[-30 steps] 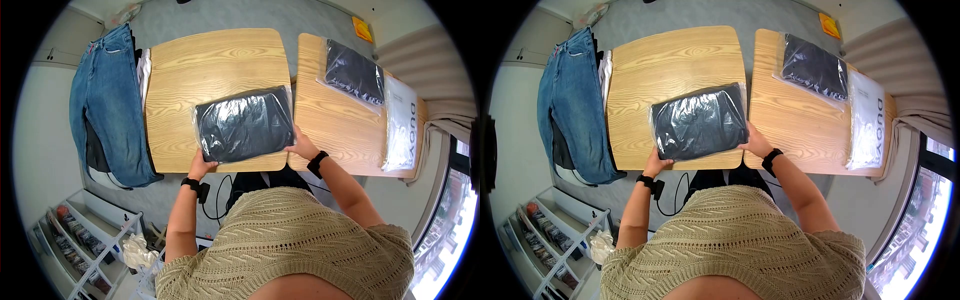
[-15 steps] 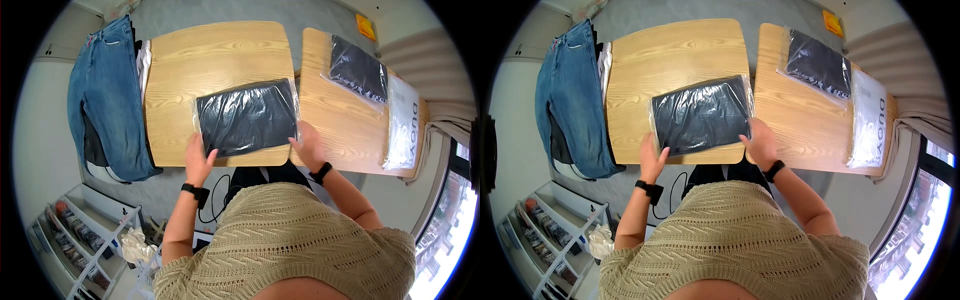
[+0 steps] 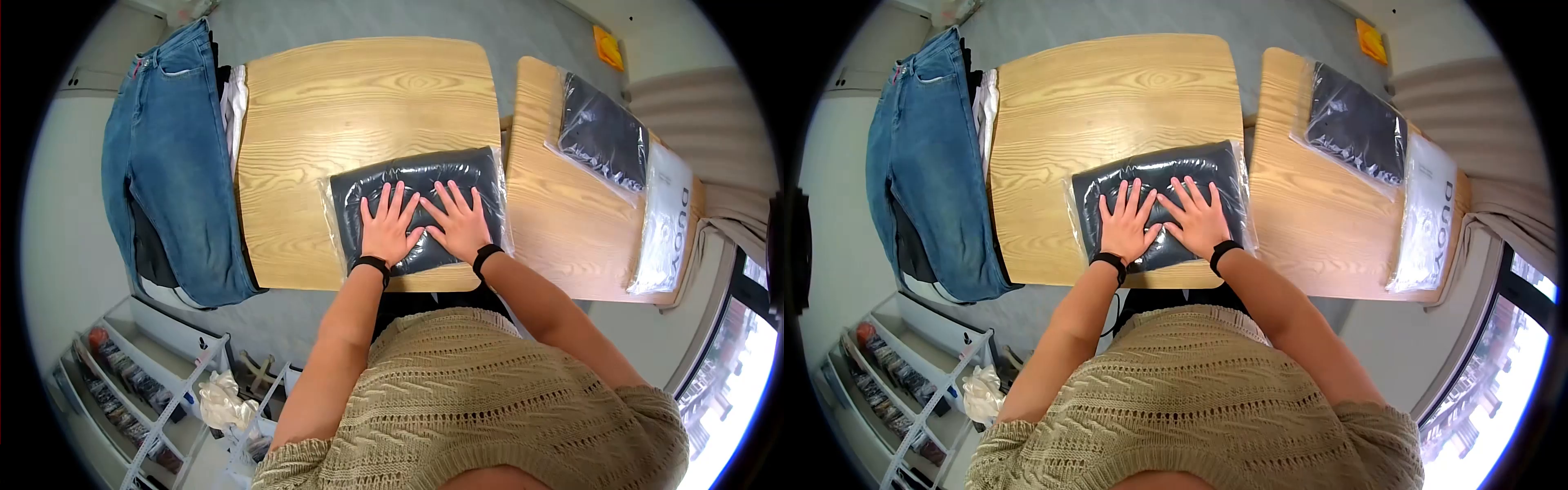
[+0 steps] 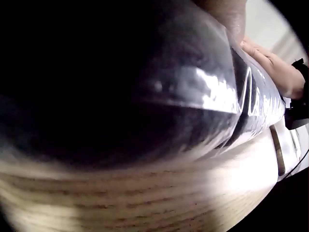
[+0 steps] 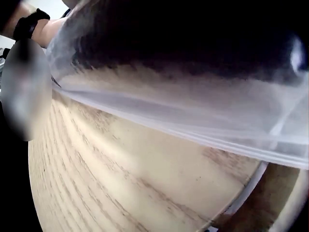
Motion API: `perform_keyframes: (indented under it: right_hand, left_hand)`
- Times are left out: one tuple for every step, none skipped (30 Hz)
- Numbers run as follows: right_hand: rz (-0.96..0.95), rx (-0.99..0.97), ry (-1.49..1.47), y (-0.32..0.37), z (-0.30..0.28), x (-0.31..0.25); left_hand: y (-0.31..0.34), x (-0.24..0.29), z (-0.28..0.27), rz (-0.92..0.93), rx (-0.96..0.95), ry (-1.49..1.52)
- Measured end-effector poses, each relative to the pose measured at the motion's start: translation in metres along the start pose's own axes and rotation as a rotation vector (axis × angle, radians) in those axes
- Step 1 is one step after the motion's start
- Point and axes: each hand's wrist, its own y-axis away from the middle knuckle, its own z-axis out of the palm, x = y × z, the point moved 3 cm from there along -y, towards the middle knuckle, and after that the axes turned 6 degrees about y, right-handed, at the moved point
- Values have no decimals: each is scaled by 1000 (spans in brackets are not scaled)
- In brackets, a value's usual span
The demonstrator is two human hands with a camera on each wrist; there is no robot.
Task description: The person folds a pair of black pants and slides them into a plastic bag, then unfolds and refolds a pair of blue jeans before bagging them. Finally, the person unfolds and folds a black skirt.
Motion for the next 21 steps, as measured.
perform_keyframes:
  right_hand:
    - [5,-13,-9,-1,1,1]
    - [12,-15,-3,-1,3,1]
    - [13,-25,-8,-2,5,1]
    - [14,-30,2,-3,7,1]
    - [15,-34,12,-3,8,1]
    - [16,-43,7,-4,9,1]
    - [17,-42,12,-4,10,1]
    - [18,-38,19,-5,10,1]
    - [19,-41,16,-5,11,1]
    - [19,-47,19,-5,11,1]
    - [21,-51,23,-6,11,1]
    - [25,-49,23,-5,12,1]
    - [21,-34,11,-5,12,1]
    - [17,-17,0,-4,12,1]
    - [23,-11,5,-5,11,2]
    - [15,-1,-2,-4,10,1]
    - [8,9,-8,-3,9,1]
    - [10,35,-25,-2,6,1]
    - [8,26,-26,-1,7,1]
    - [3,40,-36,-1,6,1]
    - [-4,55,-47,-2,1,1]
  left_hand:
    - [-1,-1,2,-4,-6,3]
    - [-2,-2,4,-7,-15,11]
    - [-2,-3,6,-10,-27,19]
    - [-2,-4,7,-6,-26,21]
    - [-3,-5,9,-8,-36,25]
    - [-3,-6,11,-10,-40,24]
    - [-3,-5,12,-12,-43,22]
    - [-3,-5,13,-15,-48,25]
    - [-3,-5,13,-18,-53,16]
    - [-4,-6,13,-19,-57,7]
    - [-4,-6,13,-16,-59,6]
    - [-4,-7,14,-17,-56,5]
    - [-4,-6,14,-17,-52,3]
    - [-4,-6,14,-11,-47,2]
    - [-4,-6,13,-6,-38,-3]
    - [-3,-5,12,2,-28,-6]
    - [-3,-4,11,-4,-45,-5]
    - [-2,-3,11,4,-41,-12]
    - [-2,-3,10,12,-30,-22]
    - [-2,-3,9,18,-30,-16]
    - [-3,-2,3,35,-19,-10]
